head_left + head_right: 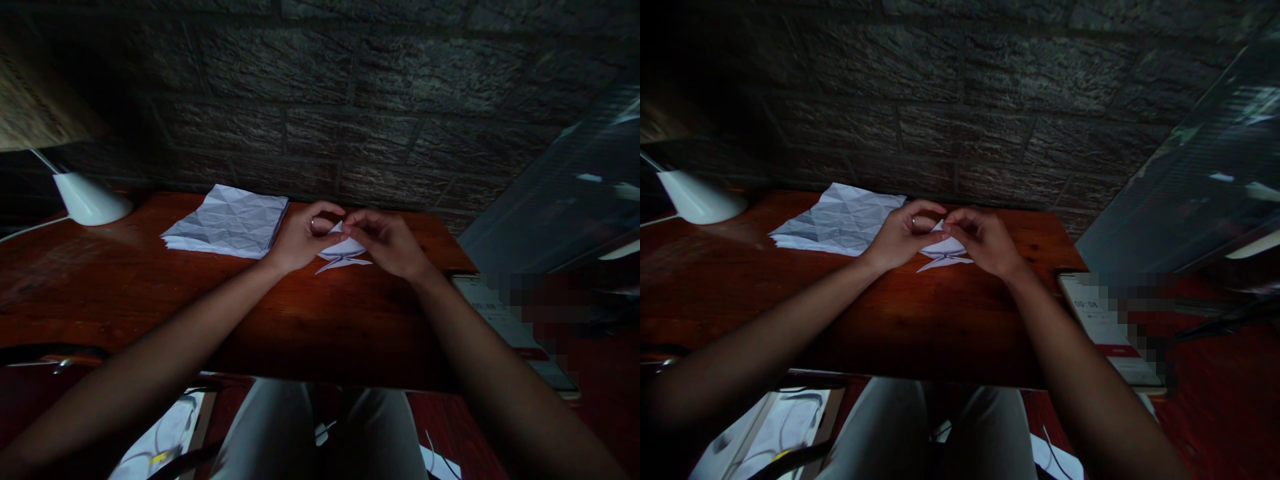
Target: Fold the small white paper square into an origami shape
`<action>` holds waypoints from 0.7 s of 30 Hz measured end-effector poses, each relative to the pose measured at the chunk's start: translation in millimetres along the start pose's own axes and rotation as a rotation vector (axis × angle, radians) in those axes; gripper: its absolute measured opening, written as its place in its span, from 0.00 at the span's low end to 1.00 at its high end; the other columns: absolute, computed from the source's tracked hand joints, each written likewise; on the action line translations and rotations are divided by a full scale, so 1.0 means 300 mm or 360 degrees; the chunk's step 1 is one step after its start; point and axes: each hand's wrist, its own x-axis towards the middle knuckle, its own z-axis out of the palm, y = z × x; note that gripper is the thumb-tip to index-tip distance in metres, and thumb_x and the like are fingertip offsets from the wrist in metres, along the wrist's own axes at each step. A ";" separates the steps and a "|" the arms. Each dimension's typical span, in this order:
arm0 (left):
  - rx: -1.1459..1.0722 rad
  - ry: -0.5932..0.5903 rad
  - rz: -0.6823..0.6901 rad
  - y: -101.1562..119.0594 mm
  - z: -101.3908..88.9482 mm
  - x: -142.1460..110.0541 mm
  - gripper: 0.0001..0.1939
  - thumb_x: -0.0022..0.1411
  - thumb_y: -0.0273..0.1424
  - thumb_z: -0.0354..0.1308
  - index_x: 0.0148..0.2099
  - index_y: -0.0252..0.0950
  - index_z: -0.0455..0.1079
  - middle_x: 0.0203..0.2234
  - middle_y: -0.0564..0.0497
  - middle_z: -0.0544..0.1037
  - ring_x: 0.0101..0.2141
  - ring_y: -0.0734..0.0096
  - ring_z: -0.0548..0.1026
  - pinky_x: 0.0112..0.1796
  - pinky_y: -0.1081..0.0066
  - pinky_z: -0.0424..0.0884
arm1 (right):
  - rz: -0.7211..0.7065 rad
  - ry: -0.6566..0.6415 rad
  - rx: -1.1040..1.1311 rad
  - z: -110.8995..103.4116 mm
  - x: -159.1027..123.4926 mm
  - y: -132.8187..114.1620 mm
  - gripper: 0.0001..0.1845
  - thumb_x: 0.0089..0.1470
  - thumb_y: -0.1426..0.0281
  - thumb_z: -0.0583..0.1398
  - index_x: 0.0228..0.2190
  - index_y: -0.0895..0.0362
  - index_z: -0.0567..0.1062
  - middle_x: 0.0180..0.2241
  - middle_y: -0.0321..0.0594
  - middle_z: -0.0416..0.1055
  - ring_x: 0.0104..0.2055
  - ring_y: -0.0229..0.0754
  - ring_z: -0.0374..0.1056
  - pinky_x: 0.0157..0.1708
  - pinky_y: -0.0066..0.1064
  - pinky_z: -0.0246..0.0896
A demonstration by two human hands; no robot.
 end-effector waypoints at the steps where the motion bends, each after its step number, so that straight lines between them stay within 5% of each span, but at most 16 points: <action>1: 0.0004 0.0002 0.0010 0.003 0.000 -0.001 0.19 0.59 0.33 0.72 0.50 0.39 0.72 0.28 0.55 0.84 0.29 0.70 0.82 0.31 0.72 0.75 | 0.0007 0.0000 -0.0003 0.000 0.000 0.001 0.18 0.60 0.51 0.69 0.36 0.54 0.81 0.36 0.39 0.79 0.38 0.42 0.72 0.42 0.37 0.67; 9: 0.0155 0.0104 0.0099 -0.001 0.002 -0.001 0.14 0.61 0.40 0.71 0.44 0.36 0.80 0.39 0.47 0.88 0.39 0.65 0.85 0.41 0.68 0.81 | 0.0138 0.0074 0.0155 0.000 0.002 0.008 0.22 0.54 0.47 0.71 0.34 0.53 0.81 0.33 0.37 0.79 0.34 0.41 0.71 0.38 0.36 0.69; 21: 0.0336 0.0144 0.0141 0.017 0.005 -0.007 0.11 0.64 0.39 0.67 0.37 0.35 0.83 0.33 0.49 0.87 0.32 0.70 0.81 0.34 0.72 0.76 | -0.0011 0.0111 0.0053 0.006 0.004 0.003 0.20 0.58 0.49 0.69 0.35 0.52 0.82 0.37 0.39 0.81 0.38 0.43 0.74 0.43 0.38 0.71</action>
